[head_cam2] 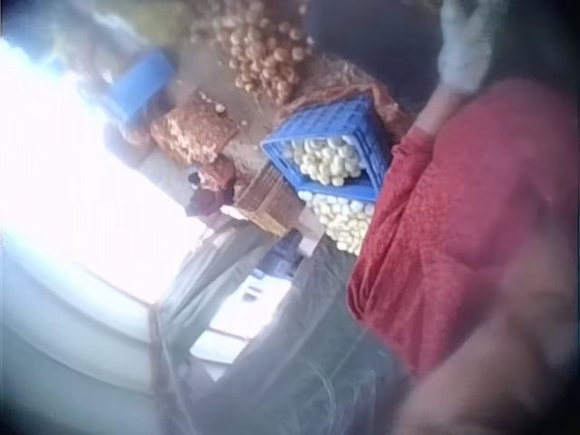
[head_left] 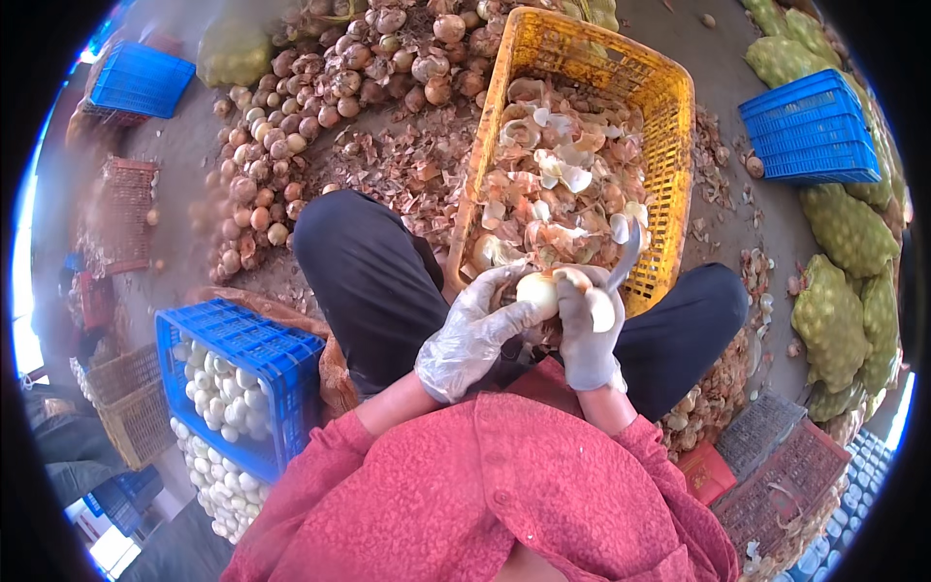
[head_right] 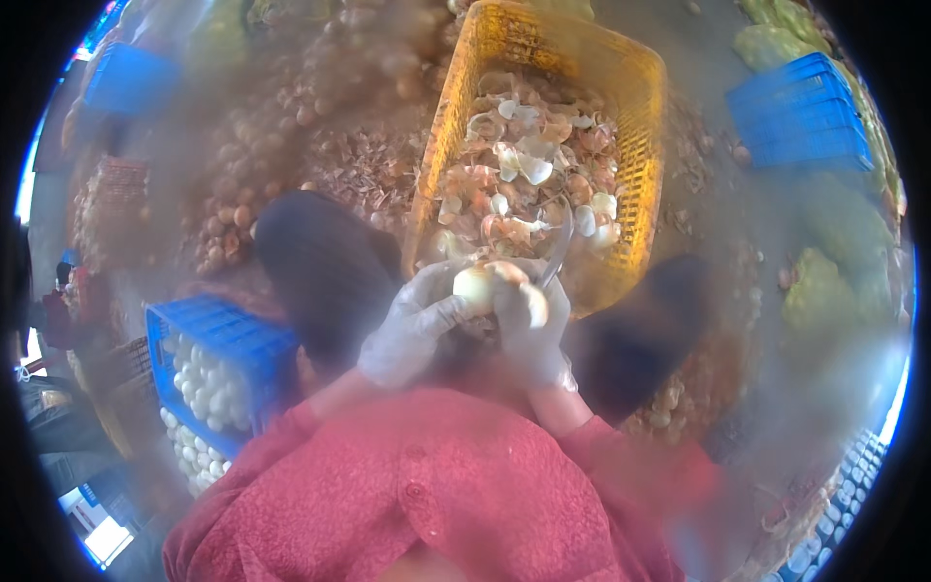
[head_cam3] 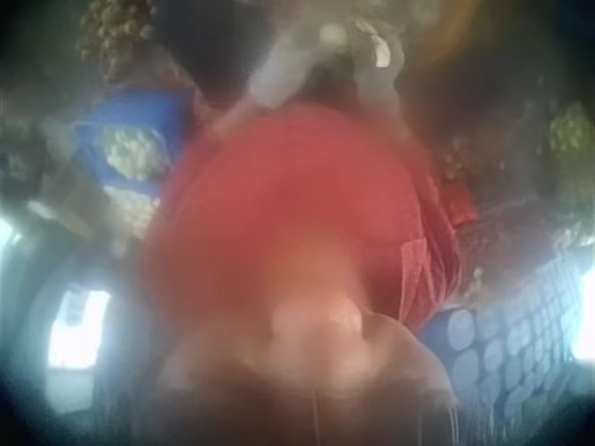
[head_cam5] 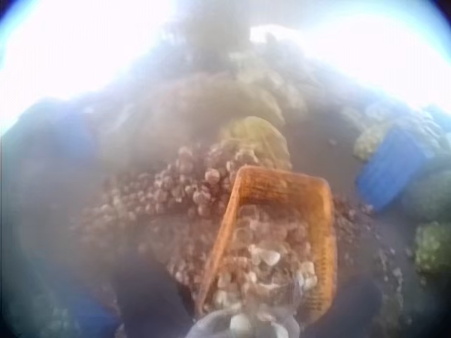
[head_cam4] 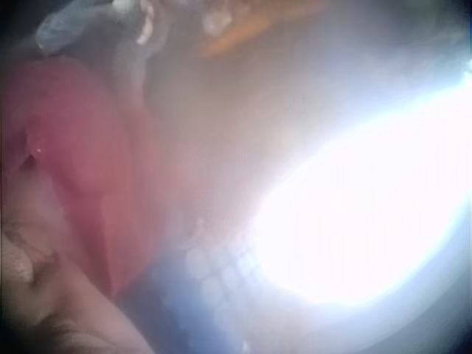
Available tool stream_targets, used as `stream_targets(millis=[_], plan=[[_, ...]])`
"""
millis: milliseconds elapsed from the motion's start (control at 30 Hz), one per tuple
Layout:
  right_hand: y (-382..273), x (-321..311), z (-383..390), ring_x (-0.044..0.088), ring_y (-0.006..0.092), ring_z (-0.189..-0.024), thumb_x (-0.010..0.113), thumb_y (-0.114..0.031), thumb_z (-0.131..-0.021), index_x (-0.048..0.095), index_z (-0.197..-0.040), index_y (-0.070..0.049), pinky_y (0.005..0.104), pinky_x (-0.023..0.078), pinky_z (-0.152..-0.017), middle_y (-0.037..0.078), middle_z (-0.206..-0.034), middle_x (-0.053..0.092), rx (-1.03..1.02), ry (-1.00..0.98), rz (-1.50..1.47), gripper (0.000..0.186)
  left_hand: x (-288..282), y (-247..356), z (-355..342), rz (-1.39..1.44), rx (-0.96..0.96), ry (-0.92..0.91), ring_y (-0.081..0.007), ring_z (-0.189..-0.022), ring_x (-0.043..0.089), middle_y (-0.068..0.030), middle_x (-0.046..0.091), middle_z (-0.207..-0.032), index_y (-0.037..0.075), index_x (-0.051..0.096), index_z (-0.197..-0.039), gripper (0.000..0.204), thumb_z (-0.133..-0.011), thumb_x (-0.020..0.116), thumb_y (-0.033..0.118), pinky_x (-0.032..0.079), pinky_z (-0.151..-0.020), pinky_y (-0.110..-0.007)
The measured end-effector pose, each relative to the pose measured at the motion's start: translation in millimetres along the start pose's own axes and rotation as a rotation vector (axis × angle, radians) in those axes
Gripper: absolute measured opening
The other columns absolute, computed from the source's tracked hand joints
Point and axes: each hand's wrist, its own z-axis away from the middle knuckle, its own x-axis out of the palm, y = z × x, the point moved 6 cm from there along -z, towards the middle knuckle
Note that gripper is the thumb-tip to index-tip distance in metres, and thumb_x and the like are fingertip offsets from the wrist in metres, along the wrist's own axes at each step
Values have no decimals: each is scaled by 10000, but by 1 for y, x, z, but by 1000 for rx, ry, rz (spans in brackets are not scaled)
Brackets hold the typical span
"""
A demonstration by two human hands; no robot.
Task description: The person sits on the floor and peels onions one by one using a small knife. They remove the outer layers and place the peeled onions into a blue crate while discarding the skins into a yellow basket.
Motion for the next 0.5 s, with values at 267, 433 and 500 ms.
stream_targets(millis=[267, 433, 500], plan=[[5, 6, 0, 650, 194, -1050, 772, -206, -878, 604, -1234, 18, 340, 514, -959, 99, -1144, 683, 289, -332, -228, 454, 12, 39, 13, -500, 253, -37, -237, -998, 615, -127, 620, -1116, -15, 535, -1323, 570, -859, 806, 176, 520, -849, -339], [63, -14, 7, 652, 201, -922, 708, -123, -905, 603, -1117, 1, 351, 535, -872, 80, -1032, 672, 173, -217, -407, 267, 18, 43, 22, -967, 464, -108, -296, -1075, 617, -162, 607, -1164, -23, 498, -1373, 657, -842, 817, 196, 501, -940, -375], [33, -2, 6, 654, 194, -907, 695, -121, -911, 594, -1132, 29, 328, 536, -853, 82, -1018, 676, 14, -205, -155, 286, 8, 12, 15, 3, 45, -129, -223, -1133, 605, -122, 597, -1246, -25, 430, -1431, 689, -884, 787, 192, 507, -966, -347]])
